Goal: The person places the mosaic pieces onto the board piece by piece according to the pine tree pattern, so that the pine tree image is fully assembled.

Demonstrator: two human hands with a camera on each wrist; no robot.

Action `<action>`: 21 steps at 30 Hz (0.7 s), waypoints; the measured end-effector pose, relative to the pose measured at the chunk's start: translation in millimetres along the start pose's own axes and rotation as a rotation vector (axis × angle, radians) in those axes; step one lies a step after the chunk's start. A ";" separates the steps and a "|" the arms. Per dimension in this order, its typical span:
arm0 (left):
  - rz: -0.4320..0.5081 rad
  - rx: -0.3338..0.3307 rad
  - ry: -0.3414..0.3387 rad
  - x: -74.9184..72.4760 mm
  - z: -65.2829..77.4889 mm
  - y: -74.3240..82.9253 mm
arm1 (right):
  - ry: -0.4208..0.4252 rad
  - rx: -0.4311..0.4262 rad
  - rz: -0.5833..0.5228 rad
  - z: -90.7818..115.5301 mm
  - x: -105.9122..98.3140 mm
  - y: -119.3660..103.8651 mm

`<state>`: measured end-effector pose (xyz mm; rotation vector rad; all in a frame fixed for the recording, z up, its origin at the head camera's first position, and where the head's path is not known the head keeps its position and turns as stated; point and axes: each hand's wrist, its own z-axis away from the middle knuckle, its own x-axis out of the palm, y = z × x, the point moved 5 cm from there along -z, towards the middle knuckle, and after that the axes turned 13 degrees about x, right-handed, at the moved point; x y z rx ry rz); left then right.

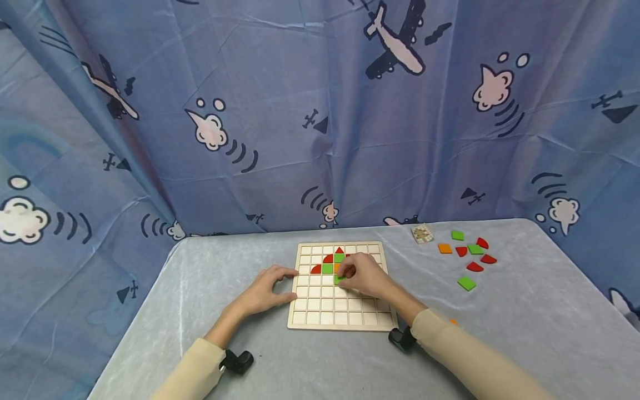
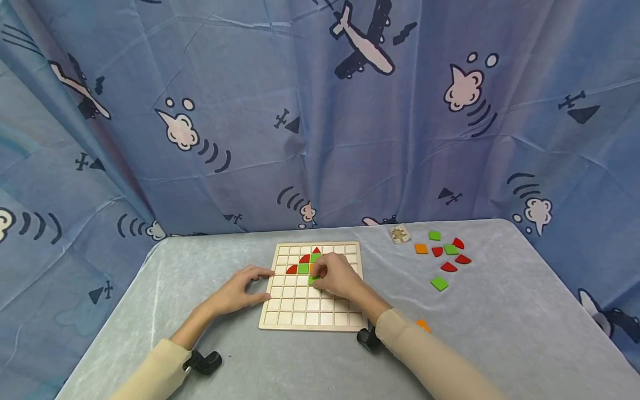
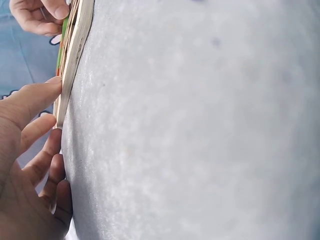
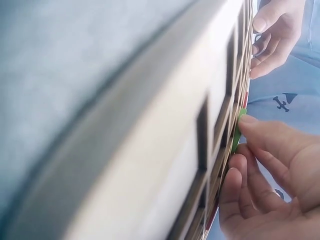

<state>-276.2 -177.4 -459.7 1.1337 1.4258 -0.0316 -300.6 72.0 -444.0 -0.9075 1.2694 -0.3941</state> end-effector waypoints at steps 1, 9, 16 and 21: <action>-0.001 0.000 -0.001 0.1 0.0 0.0 | -0.001 -0.001 -0.003 -0.2 0.3 0.2; 0.001 0.002 0.000 -0.3 -0.2 0.2 | -0.002 0.006 -0.006 -0.1 0.7 0.6; -0.003 0.004 0.002 -0.2 -0.1 -0.1 | 0.011 0.019 -0.007 -0.8 1.0 -0.1; 0.003 0.002 0.000 -0.5 -0.1 0.1 | 0.019 0.023 -0.011 -2.0 1.3 -0.3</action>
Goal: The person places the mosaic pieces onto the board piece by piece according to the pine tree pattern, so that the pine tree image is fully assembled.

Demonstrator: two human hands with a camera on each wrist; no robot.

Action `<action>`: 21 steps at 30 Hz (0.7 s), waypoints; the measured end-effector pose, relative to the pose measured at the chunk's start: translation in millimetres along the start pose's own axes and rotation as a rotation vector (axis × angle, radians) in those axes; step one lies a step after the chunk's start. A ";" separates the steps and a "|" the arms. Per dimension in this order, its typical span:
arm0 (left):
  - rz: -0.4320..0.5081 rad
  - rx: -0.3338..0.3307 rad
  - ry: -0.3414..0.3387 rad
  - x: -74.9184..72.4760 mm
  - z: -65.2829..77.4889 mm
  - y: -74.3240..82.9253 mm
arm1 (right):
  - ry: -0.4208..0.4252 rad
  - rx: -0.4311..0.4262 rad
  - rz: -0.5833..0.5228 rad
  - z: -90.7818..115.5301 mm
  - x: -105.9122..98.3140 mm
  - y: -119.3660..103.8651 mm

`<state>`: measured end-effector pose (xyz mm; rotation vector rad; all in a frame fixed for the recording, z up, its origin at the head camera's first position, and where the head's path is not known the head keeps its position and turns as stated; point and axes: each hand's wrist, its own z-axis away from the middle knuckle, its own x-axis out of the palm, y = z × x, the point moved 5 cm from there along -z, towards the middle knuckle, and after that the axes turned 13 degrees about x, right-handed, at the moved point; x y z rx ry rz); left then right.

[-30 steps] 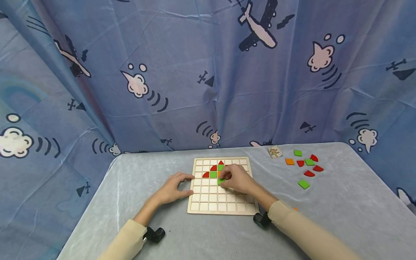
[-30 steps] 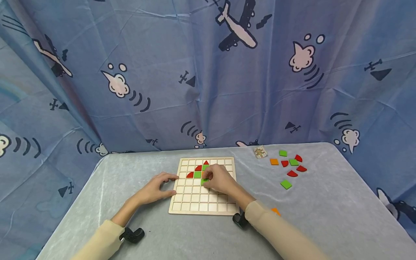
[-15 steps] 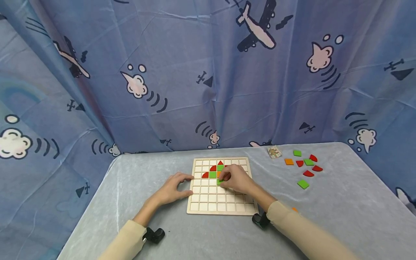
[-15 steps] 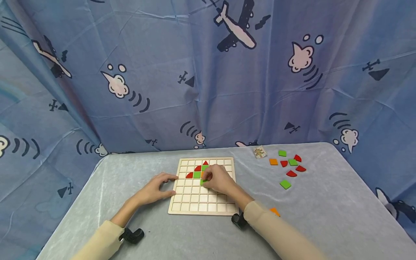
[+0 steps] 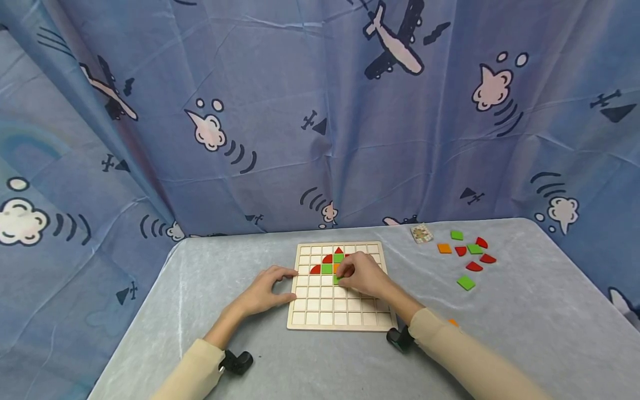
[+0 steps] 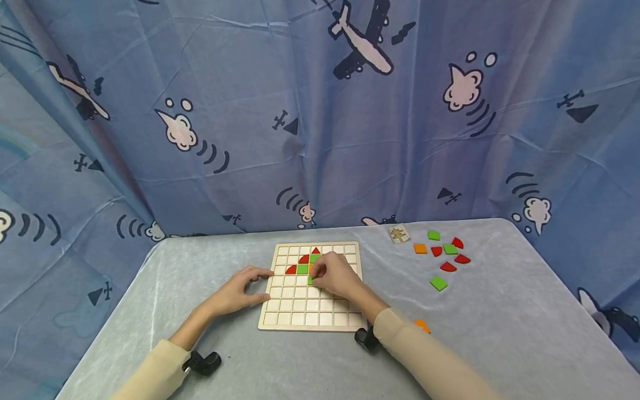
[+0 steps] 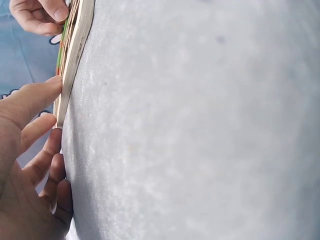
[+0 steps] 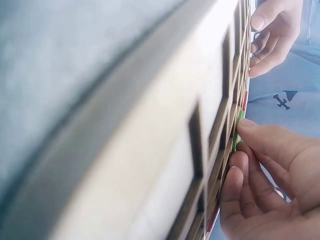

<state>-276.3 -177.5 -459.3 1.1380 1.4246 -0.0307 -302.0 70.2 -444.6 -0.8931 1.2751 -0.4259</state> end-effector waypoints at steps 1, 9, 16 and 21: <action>0.002 -0.001 -0.001 0.1 0.0 0.0 | 0.002 -0.001 0.001 -0.3 0.1 0.1; 0.002 0.002 -0.002 -0.1 0.0 -0.4 | 0.010 0.012 0.006 -1.4 0.7 -1.0; -0.003 0.006 -0.005 0.6 -0.7 -0.2 | -0.006 -0.014 -0.010 3.4 -5.1 -1.5; -0.004 0.016 -0.003 1.1 -1.2 -1.0 | -0.040 -0.068 -0.076 9.3 -17.4 4.5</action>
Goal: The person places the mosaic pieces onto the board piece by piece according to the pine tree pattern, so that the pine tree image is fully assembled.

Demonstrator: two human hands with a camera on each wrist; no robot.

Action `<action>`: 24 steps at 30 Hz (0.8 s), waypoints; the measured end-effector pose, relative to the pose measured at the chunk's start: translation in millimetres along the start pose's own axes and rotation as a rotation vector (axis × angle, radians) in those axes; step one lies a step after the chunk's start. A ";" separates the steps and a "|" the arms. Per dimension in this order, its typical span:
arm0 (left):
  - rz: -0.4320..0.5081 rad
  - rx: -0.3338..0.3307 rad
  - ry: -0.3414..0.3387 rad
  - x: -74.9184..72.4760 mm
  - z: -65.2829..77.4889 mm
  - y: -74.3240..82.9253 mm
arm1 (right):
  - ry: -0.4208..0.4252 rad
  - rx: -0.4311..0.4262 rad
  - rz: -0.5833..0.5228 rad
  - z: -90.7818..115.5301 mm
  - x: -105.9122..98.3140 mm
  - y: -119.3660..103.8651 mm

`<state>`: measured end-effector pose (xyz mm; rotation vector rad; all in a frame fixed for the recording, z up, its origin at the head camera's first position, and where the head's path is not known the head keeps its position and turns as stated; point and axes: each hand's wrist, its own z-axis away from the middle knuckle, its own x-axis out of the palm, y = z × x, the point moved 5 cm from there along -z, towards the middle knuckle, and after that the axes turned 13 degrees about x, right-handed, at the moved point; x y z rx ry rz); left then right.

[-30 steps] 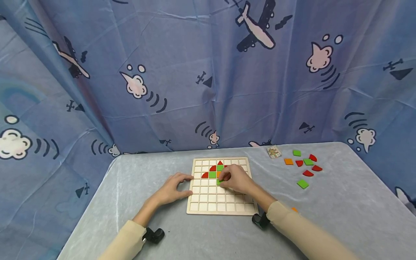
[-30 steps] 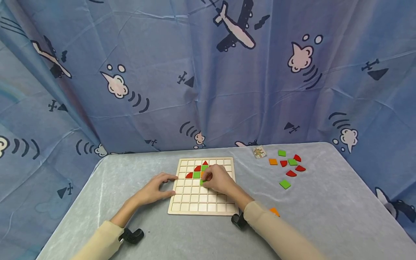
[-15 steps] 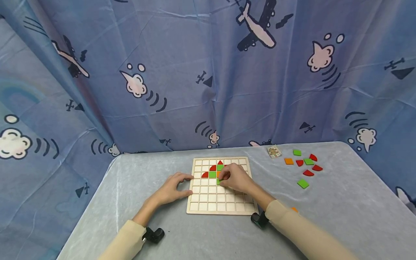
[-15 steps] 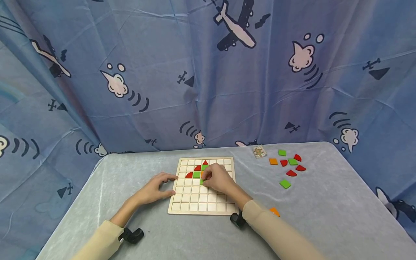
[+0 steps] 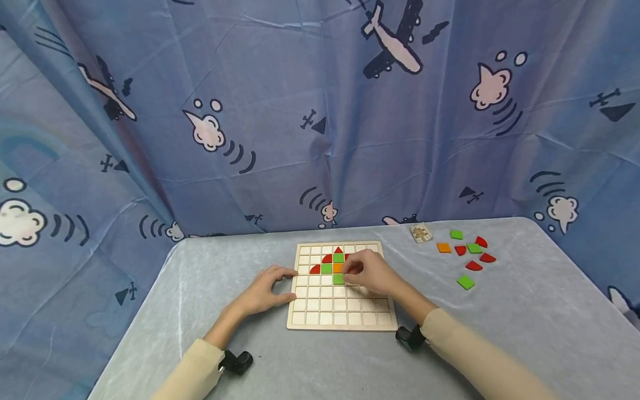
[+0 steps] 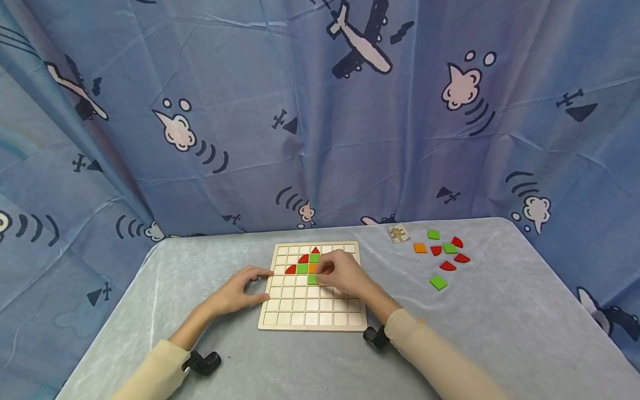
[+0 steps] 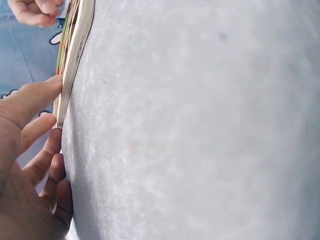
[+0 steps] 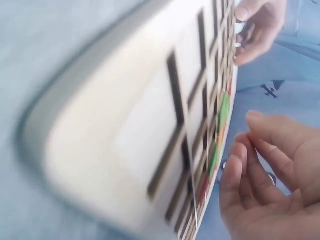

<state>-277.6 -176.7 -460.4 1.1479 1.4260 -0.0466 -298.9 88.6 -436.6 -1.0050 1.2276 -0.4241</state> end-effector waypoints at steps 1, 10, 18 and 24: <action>-0.001 0.002 0.001 -0.3 0.1 -0.2 | -0.006 -0.010 -0.011 1.3 -3.2 1.7; 0.002 0.002 0.000 -0.5 0.8 -1.7 | -0.033 0.025 -0.041 26.1 -42.7 21.7; 0.002 0.005 0.003 -0.8 1.0 -1.7 | 0.011 0.086 -0.028 56.4 -88.9 45.7; 0.003 -0.005 0.001 0.3 1.2 -2.9 | 0.018 0.142 0.005 76.3 -115.8 67.3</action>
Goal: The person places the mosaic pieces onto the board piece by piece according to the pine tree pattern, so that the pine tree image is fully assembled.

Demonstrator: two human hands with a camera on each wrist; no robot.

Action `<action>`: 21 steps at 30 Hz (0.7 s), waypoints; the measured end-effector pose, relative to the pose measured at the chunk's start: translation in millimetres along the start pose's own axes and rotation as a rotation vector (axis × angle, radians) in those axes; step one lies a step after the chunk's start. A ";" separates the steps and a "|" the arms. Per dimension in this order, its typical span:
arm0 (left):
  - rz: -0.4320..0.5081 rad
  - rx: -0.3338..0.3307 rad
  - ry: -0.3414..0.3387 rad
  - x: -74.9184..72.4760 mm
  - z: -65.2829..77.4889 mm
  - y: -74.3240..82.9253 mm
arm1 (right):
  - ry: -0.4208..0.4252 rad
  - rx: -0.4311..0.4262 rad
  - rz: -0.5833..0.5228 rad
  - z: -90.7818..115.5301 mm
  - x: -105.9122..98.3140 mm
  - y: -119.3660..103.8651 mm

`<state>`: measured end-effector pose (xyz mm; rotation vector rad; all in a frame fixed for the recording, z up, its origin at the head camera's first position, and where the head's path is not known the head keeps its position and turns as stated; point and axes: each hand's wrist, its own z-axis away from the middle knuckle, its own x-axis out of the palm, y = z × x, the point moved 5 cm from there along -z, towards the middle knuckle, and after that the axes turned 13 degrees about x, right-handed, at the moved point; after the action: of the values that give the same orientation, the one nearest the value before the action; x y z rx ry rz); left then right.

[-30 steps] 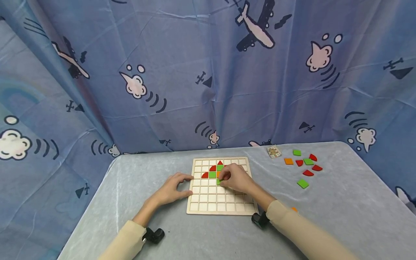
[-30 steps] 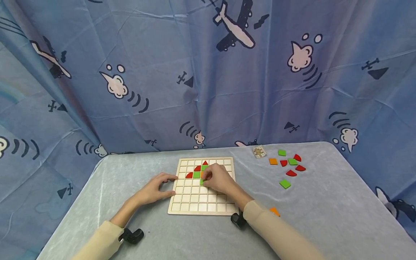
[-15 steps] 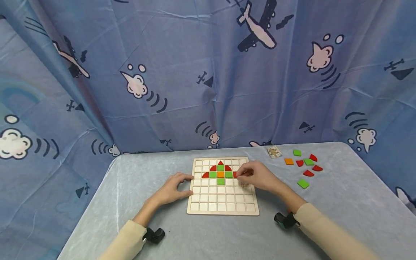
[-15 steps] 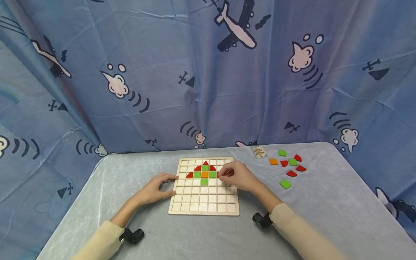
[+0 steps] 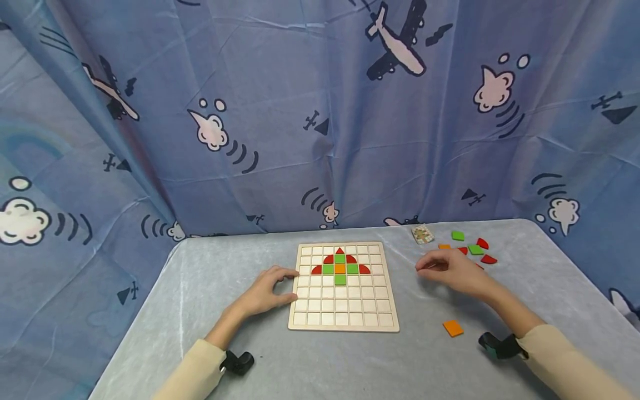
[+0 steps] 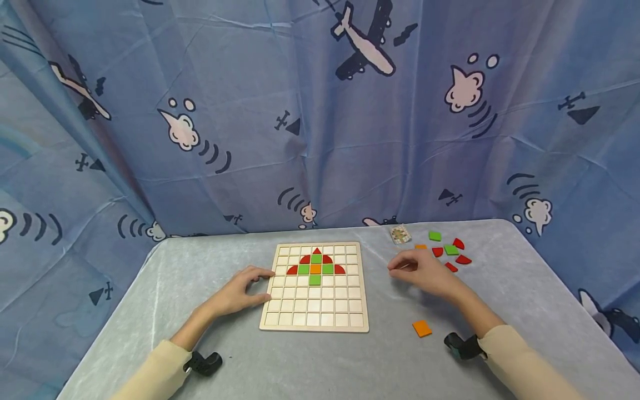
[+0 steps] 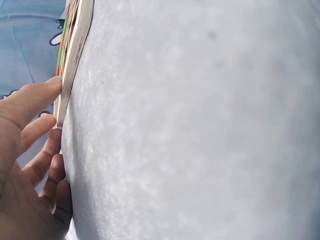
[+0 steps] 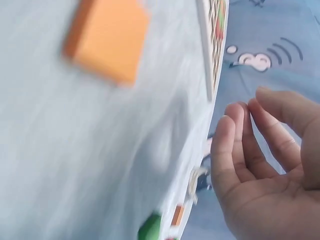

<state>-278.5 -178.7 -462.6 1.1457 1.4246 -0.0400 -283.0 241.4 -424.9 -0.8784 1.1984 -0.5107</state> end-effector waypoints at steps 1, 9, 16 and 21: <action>0.001 -0.002 0.000 0.1 0.1 -0.1 | -0.005 0.009 0.004 2.6 -3.4 3.4; -0.004 -0.009 -0.007 0.9 0.5 0.6 | -0.067 0.033 0.012 20.0 -19.4 22.3; -0.001 -0.004 -0.001 -0.4 0.6 3.1 | -0.109 0.045 -0.011 34.1 -27.0 35.6; 0.001 -0.008 -0.002 -0.9 1.1 3.3 | -0.142 0.071 -0.043 41.3 -29.2 42.0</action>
<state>-275.8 -178.3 -460.2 1.1396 1.4211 -0.0347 -257.3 300.7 -437.6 -0.8673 1.0281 -0.5140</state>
